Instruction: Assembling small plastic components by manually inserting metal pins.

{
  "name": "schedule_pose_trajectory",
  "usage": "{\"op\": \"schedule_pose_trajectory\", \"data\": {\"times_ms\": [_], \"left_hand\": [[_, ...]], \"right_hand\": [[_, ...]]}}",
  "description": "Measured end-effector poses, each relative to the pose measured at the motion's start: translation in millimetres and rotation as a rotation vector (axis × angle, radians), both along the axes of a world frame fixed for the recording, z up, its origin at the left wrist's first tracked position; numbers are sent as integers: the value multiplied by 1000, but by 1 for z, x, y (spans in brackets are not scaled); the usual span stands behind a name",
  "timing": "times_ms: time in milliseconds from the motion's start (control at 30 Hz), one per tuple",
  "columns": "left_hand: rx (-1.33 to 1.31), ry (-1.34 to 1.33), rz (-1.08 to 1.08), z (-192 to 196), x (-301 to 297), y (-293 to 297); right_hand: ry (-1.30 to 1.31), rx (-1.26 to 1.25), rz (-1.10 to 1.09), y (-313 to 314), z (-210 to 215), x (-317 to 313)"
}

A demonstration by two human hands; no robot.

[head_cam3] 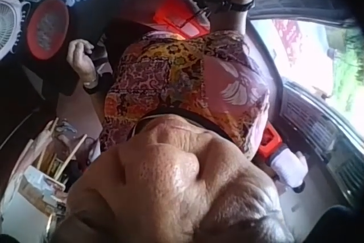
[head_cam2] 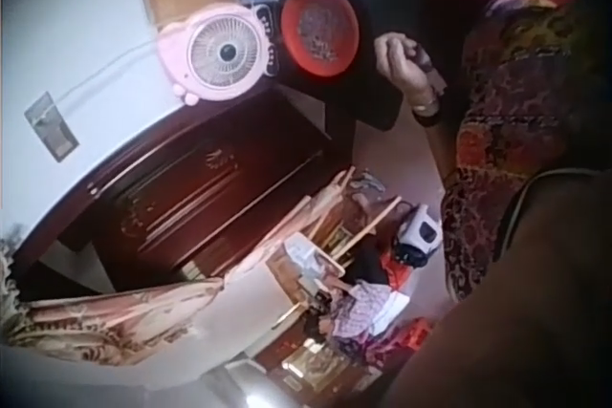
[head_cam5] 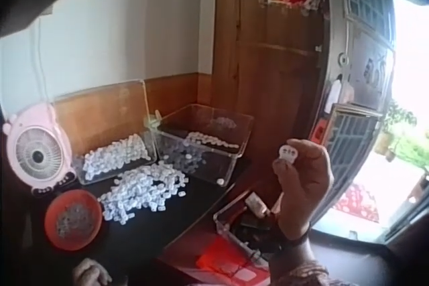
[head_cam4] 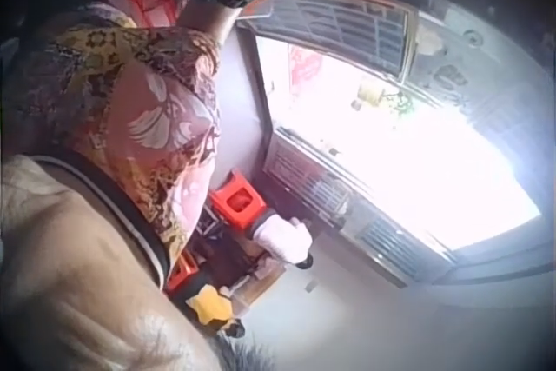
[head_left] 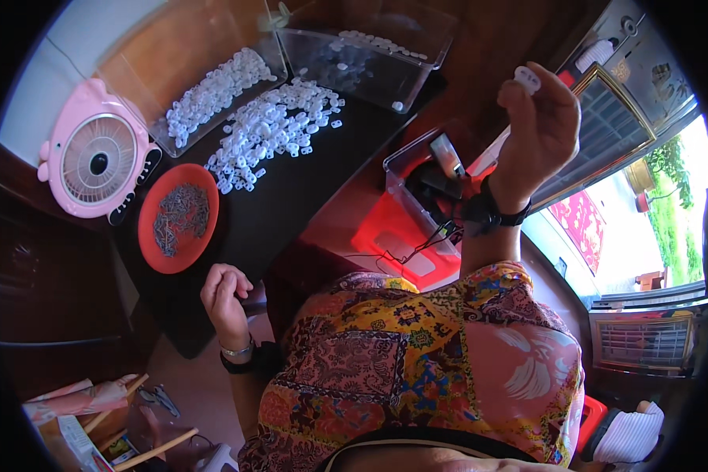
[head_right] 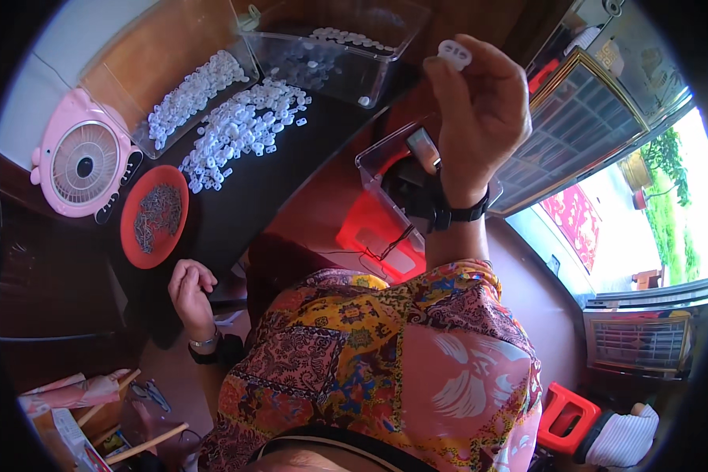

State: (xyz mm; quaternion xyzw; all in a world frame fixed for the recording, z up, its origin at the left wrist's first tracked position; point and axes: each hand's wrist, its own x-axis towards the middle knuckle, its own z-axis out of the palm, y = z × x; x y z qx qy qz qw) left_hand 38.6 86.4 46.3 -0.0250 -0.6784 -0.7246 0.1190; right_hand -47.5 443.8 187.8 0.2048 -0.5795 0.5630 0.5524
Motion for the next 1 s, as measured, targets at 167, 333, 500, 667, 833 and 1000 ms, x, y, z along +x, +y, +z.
{"op": "schedule_pose_trajectory", "data": {"times_ms": [167, 333, 500, 667, 833, 1000], "left_hand": [[-4, -2, 23, -7, 4, -5], [-20, 7, -9, -2, -2, -1], [-25, -19, 34, -5, 4, -6], [-20, -78, 23, -6, 3, -10], [-39, -49, 35, -4, 1, -6], [-83, -44, 19, 1, 2, -8]], "right_hand": [[19, 107, -406, 0, 15, -48], [-236, 421, -610, 31, 9, -118], [-427, 383, -382, 4, -42, -106], [-325, 531, -494, -18, -58, -97], [-345, 447, -451, -11, -44, -103], [-330, 458, -257, -46, -40, -92]]}}
